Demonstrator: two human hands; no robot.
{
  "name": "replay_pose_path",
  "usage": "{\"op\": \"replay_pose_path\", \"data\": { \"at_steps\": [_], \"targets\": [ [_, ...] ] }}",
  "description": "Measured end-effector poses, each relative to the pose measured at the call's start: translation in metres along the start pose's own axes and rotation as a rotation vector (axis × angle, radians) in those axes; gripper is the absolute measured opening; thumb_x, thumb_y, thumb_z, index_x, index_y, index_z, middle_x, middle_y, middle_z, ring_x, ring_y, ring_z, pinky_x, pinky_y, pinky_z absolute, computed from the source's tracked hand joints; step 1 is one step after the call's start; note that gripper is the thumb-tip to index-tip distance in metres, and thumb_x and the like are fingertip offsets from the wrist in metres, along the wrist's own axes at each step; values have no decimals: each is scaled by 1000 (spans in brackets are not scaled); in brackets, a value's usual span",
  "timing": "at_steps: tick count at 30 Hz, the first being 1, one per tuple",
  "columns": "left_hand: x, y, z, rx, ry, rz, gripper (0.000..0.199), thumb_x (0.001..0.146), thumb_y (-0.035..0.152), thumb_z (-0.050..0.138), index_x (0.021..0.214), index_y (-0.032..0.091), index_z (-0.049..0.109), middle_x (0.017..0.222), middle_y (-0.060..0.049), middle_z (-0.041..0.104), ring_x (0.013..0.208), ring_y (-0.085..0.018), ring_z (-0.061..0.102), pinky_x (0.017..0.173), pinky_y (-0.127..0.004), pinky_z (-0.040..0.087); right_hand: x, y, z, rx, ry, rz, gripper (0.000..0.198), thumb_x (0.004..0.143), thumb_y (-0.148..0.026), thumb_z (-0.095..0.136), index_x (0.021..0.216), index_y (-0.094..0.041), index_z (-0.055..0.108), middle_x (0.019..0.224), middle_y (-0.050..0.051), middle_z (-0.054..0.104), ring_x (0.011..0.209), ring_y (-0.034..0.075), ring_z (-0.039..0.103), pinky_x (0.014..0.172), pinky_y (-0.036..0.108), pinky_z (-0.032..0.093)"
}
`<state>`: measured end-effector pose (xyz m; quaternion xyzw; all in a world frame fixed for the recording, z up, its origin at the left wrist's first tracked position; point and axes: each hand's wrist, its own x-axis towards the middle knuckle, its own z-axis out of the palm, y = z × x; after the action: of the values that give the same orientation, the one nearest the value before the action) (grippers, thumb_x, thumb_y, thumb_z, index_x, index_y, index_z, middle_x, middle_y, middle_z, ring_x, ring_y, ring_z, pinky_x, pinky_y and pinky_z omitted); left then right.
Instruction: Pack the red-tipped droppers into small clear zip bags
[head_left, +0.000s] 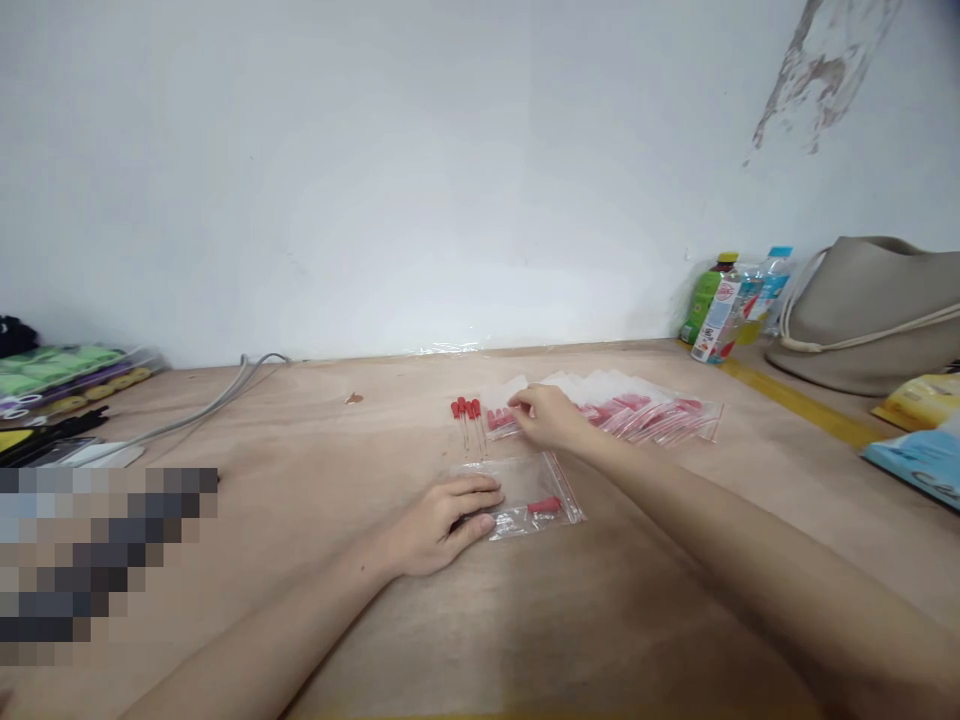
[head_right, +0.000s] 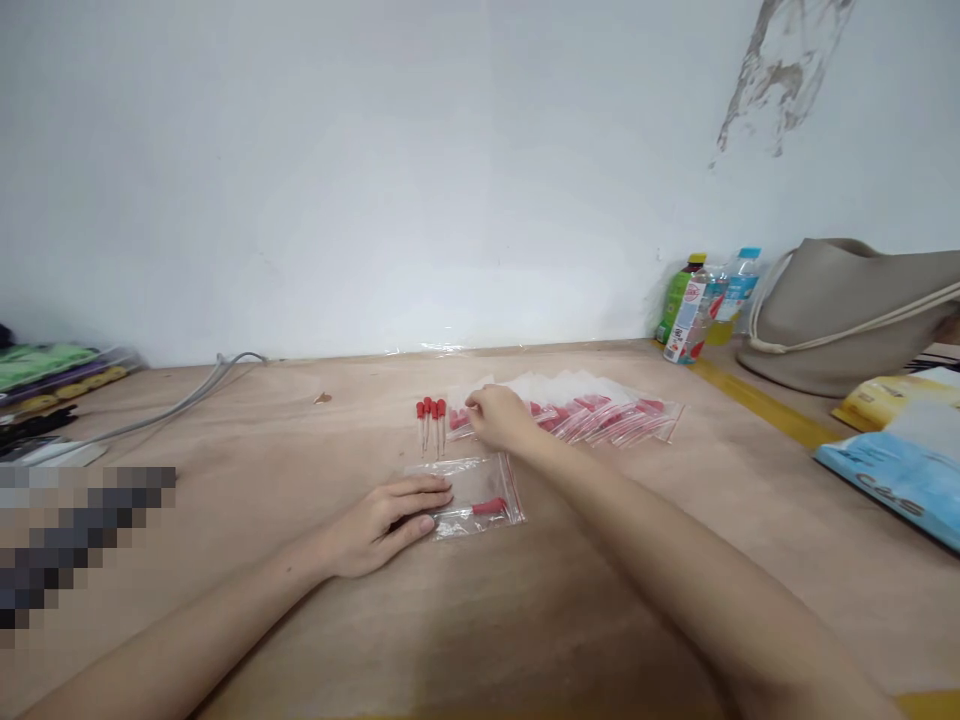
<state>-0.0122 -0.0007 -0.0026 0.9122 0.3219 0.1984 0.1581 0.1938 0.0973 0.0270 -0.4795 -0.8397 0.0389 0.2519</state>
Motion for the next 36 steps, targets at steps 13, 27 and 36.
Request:
{"op": "replay_pose_path", "data": {
  "at_steps": [13, 27, 36],
  "targets": [
    [1, 2, -1, -14, 8, 14, 35, 87, 28, 46, 121, 20, 51, 123, -8, 51, 114, -21, 47, 98, -38, 38, 69, -14, 57, 112, -96, 267, 21, 73, -27, 51, 82, -15, 66, 97, 14, 62, 95, 28, 54, 84, 46, 34],
    [0, -1, 2, -33, 39, 21, 35, 87, 28, 47, 120, 22, 51, 123, -8, 52, 113, -21, 48, 96, -39, 39, -55, 38, -12, 994, 632, 414, 35, 69, -44, 59, 92, -24, 41, 70, -4, 52, 48, 8, 46, 44, 22, 39],
    [1, 0, 2, 9, 57, -12, 37, 86, 30, 48, 122, 20, 48, 122, -8, 52, 114, -20, 47, 97, -38, 38, -95, 40, 8, 1163, 536, 542, 40, 63, -44, 66, 85, -24, 40, 67, -5, 55, 53, 11, 54, 51, 26, 46]
  ]
}}
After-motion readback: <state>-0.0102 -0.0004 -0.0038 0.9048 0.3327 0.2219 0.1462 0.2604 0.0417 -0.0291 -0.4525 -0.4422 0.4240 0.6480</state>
